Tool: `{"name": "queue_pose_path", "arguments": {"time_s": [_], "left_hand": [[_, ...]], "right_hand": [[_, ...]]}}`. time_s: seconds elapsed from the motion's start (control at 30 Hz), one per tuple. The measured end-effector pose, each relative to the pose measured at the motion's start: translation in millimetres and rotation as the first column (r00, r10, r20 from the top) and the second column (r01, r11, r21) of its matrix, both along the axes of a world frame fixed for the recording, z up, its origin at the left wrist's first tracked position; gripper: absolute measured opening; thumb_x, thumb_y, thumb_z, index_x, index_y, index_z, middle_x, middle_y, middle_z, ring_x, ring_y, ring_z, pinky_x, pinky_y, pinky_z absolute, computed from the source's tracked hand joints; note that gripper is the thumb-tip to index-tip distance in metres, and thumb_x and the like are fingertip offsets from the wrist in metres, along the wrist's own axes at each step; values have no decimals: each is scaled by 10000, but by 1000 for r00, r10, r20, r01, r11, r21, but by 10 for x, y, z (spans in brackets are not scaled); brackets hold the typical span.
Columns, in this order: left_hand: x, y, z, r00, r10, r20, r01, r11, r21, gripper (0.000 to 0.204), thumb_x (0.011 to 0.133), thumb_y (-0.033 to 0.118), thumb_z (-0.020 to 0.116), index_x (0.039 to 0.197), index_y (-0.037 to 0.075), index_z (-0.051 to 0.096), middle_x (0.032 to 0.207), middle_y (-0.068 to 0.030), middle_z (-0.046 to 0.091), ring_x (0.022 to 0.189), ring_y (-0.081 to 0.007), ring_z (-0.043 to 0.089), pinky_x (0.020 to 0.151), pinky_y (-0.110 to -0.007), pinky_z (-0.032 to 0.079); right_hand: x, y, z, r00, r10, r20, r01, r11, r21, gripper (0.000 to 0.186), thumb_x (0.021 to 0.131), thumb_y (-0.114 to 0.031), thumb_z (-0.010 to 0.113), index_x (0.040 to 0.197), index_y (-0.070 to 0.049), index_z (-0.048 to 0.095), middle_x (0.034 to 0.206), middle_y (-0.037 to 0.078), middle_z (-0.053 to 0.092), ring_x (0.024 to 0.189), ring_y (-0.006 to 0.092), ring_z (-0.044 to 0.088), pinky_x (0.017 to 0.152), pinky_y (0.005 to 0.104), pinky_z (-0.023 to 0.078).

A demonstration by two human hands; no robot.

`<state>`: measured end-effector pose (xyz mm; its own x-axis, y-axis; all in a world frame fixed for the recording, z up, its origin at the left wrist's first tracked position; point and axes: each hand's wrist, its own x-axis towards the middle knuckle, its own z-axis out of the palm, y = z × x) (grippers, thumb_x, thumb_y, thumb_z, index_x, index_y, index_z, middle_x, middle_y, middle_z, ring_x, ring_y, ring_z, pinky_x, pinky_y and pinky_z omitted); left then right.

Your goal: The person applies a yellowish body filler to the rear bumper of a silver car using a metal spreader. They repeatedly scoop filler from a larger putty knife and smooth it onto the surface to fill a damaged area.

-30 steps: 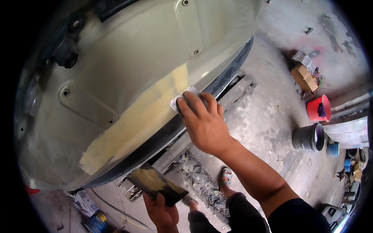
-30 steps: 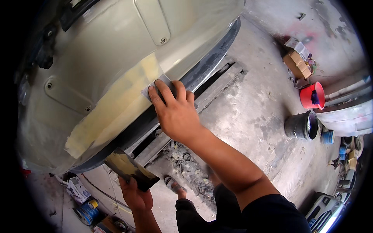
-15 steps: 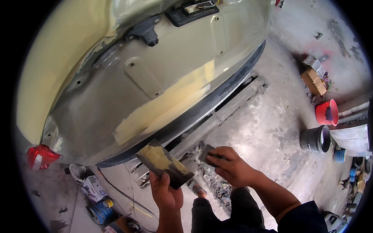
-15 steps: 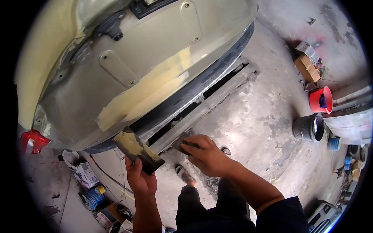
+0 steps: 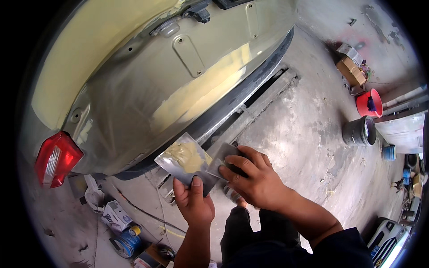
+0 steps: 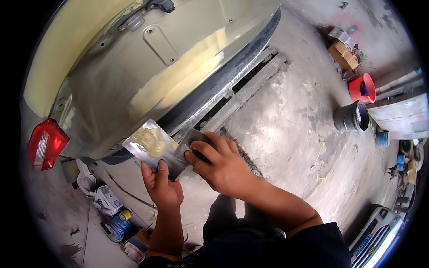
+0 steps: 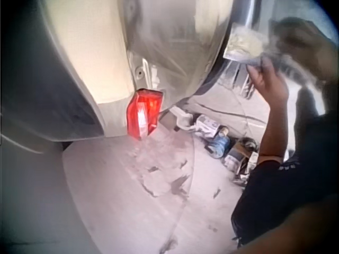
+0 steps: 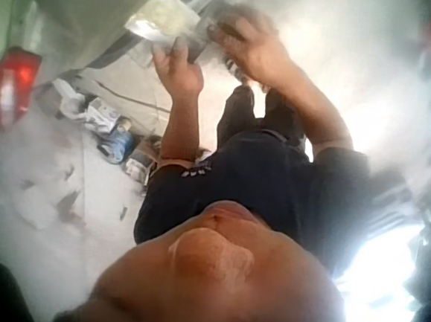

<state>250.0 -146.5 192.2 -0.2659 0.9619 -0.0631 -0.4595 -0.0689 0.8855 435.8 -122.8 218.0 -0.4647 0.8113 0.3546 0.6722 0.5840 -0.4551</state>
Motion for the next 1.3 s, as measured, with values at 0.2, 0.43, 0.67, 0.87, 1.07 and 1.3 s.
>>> {"name": "queue_pose_path", "arguments": {"time_s": [0.2,0.43,0.67,0.87,1.07,1.3], "left_hand": [[-333,-176,-73,982,47,-185,-32,996,85,412,1011,16,543,1408,-42,448,1356,-152,582,1226,-189,564,1099,-358,424],[-621,-557,-792,998,-51,-20,42,947,-319,511,913,-95,521,1415,-8,480,1346,-131,591,1236,-250,584,1113,-412,444],[-920,-530,-1478,968,-158,196,244,780,-577,456,858,-103,530,1311,-47,518,1259,-143,626,1180,-253,618,1071,-395,465],[-1366,-332,-1620,954,-286,87,265,670,-693,413,885,-48,548,1297,-40,533,1225,-131,640,1166,-220,619,1045,-355,465],[-1552,-300,-1803,920,-390,35,302,648,-699,383,904,-16,562,1287,-29,550,1174,-101,659,1115,-169,614,1009,-322,446],[-1628,-324,-1767,912,-411,8,279,605,-745,383,907,-25,571,1290,-35,553,1200,-100,655,1125,-175,613,1034,-327,433]], "right_hand": [[190,-152,-392,964,-123,-237,69,972,-224,438,840,-155,787,1266,-88,706,1338,109,582,1270,370,533,1012,481,485],[136,25,-949,887,-375,-271,301,912,-278,496,816,-127,803,1292,-65,680,1336,132,575,1259,381,517,1030,472,475],[-418,870,-1157,873,-472,-125,475,880,-3,537,768,-115,766,1298,-119,677,1371,53,569,1269,395,498,987,516,447],[-853,1226,-1390,872,-451,-190,477,870,123,521,747,-101,751,1264,-138,699,1374,49,572,1273,396,509,986,518,440],[-1091,1260,-1513,889,-406,-211,440,885,153,392,857,-165,619,1236,-138,718,1400,52,571,1300,391,486,1022,518,420],[-1192,1305,-1616,871,-417,-260,466,868,170,388,855,-165,616,1226,-144,727,1393,56,572,1294,386,488,1028,517,412]]}}
